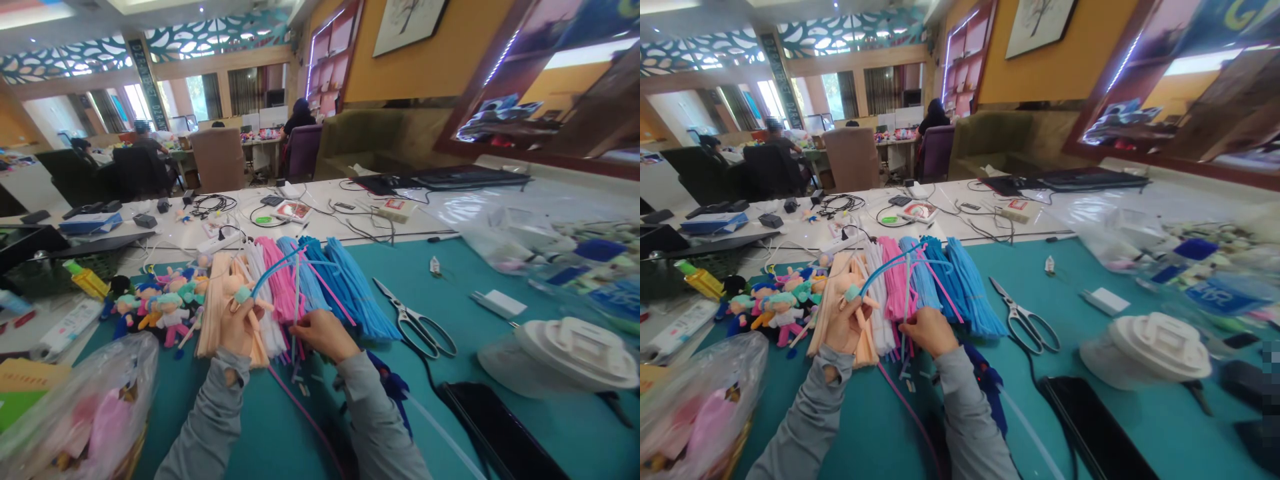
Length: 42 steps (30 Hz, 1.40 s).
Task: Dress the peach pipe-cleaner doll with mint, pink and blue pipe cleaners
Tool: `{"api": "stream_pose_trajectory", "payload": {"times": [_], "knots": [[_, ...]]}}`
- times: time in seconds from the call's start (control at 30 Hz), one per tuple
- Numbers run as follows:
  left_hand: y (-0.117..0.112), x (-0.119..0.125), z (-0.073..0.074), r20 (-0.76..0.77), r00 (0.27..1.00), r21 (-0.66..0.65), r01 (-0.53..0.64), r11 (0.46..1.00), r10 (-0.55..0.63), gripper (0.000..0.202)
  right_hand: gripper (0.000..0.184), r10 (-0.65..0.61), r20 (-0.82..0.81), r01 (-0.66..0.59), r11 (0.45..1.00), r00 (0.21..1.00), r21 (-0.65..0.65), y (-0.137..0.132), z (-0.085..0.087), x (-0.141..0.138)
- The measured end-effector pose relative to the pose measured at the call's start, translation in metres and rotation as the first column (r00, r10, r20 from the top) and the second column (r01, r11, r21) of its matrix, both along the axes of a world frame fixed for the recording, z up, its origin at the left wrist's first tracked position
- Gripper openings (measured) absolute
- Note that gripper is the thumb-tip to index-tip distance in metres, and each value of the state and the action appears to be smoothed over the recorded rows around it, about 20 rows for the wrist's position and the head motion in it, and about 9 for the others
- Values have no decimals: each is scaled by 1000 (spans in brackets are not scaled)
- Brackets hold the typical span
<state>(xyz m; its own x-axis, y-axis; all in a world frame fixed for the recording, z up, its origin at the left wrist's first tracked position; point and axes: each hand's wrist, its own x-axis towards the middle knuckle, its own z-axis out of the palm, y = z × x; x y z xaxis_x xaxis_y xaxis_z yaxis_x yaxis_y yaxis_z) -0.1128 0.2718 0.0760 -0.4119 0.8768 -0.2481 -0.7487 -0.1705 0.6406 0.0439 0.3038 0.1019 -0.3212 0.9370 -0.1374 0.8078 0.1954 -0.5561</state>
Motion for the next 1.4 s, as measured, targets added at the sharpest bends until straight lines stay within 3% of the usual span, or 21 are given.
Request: {"api": "stream_pose_trajectory", "payload": {"times": [0.23,0.67,0.97,1.23,1.4], "knots": [[0,1,1,-27,1000,19,-14,1000,15,23,31,3,36,-4,1000,999,24,1,4,1],[2,-2,-1,17,994,8,-111,994,111,15,15,-205,-8,205,979,979,-1,4,3,3],[-1,-19,8,73,963,23,-260,965,258,12,13,-147,92,140,987,985,76,1,7,13],[-7,-26,24,78,962,62,-267,962,262,17,25,-338,74,317,925,938,209,5,1,15],[-11,-25,31,82,965,84,-257,963,250,19,29,-376,28,360,905,926,227,6,4,17]]}}
